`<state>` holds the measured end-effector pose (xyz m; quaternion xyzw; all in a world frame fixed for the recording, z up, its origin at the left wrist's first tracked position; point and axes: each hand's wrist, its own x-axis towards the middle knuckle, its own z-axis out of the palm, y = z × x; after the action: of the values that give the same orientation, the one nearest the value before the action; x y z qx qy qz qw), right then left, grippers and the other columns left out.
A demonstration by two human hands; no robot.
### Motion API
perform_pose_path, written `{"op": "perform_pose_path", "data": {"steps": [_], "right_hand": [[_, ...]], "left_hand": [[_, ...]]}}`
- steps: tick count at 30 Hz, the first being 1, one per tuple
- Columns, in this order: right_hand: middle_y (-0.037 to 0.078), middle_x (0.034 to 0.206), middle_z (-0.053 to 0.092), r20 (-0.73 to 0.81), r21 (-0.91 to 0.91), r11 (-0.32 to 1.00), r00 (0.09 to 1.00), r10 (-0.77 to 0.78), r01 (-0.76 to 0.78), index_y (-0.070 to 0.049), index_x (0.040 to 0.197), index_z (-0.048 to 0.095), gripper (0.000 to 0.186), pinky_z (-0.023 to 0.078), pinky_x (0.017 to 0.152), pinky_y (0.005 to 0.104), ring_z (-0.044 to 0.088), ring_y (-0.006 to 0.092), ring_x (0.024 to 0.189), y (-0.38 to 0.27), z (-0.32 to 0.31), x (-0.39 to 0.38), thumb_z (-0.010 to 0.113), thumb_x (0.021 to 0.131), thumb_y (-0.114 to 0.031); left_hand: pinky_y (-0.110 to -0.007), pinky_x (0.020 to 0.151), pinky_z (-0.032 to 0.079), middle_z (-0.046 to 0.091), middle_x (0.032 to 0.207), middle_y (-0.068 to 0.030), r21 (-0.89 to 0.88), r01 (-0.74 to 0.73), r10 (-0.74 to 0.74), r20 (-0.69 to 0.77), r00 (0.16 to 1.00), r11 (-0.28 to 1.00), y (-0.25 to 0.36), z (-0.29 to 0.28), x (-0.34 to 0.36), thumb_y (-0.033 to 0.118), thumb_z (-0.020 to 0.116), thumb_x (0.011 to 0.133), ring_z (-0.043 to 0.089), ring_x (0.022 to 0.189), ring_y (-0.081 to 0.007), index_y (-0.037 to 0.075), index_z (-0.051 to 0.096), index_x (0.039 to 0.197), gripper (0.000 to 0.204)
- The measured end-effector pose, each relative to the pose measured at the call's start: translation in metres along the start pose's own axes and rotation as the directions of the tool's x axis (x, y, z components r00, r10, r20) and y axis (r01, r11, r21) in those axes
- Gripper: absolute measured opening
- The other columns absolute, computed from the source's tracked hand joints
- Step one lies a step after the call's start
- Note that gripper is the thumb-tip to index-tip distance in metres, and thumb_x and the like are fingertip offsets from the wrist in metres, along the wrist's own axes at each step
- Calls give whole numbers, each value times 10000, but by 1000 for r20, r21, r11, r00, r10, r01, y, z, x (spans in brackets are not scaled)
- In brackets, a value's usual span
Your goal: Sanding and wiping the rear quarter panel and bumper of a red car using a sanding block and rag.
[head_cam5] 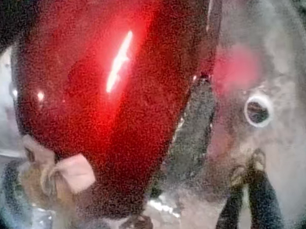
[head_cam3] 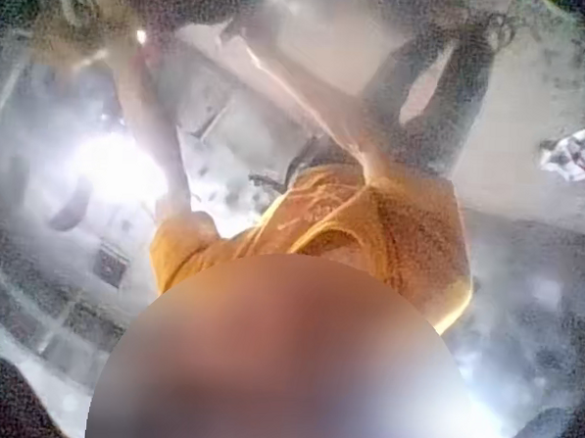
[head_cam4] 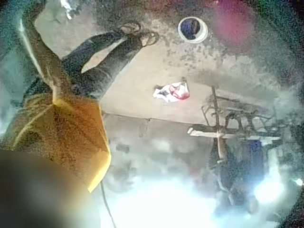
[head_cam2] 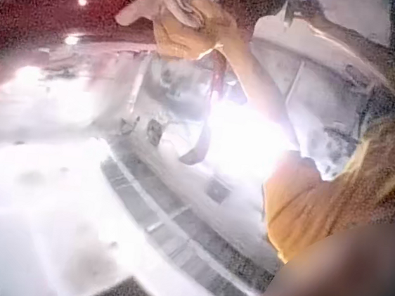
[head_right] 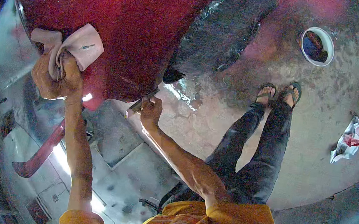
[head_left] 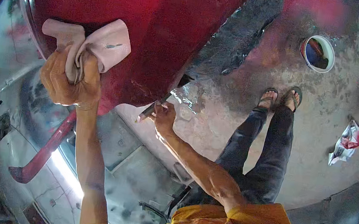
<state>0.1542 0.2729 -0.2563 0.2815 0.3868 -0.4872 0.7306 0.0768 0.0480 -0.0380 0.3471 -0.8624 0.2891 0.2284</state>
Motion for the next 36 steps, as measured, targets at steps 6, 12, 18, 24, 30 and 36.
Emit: {"op": "perform_pose_path", "data": {"steps": [6,12,18,24,30,36], "right_hand": [[26,989,646,-19,200,975,995,-93,95,-135,1127,568,168,666,807,538,667,196,882,-19,28,-38,706,1031,-130],[53,1007,694,206,267,931,959,196,-247,-137,1068,633,92,608,955,587,697,214,878,-45,9,-34,649,1057,-227],[85,1084,677,-25,101,986,991,-133,134,-89,1164,586,174,607,947,553,695,238,1002,-84,21,-39,677,1048,-180],[112,1084,661,54,-376,679,747,-663,630,5,1253,581,267,618,890,480,684,204,953,-142,54,-53,690,1034,-102],[181,1190,570,177,-416,309,409,-895,855,46,1360,521,484,525,911,430,591,290,1118,-168,25,-15,755,950,-64],[246,1238,586,177,-502,-161,-81,-981,850,73,1353,595,444,478,972,471,571,393,1131,-296,84,1,732,967,-97]], "left_hand": [[-405,1003,556,698,1262,-176,-106,193,-188,64,980,975,-46,-15,-23,124,811,931,667,1122,-303,-84,665,1243,403],[-444,983,570,724,1198,-197,-220,213,-204,61,977,952,-80,5,-58,129,825,919,686,1109,-341,-73,708,1195,362],[-455,969,570,726,1182,-201,-117,216,-207,86,975,969,-62,0,-51,126,828,910,688,1097,-353,-70,714,1180,352],[-467,956,570,728,1167,-204,-23,164,-161,101,982,986,-56,-17,-42,122,831,902,689,1084,-365,-67,719,1165,343],[-478,942,570,730,1151,-208,-63,118,-117,5,993,991,-23,2,-25,118,834,894,691,1072,-377,-64,724,1150,333],[-490,928,570,732,1135,-212,5,18,-18,-26,1000,1000,-24,-22,-20,114,837,886,692,1060,-389,-61,729,1135,323]]}}
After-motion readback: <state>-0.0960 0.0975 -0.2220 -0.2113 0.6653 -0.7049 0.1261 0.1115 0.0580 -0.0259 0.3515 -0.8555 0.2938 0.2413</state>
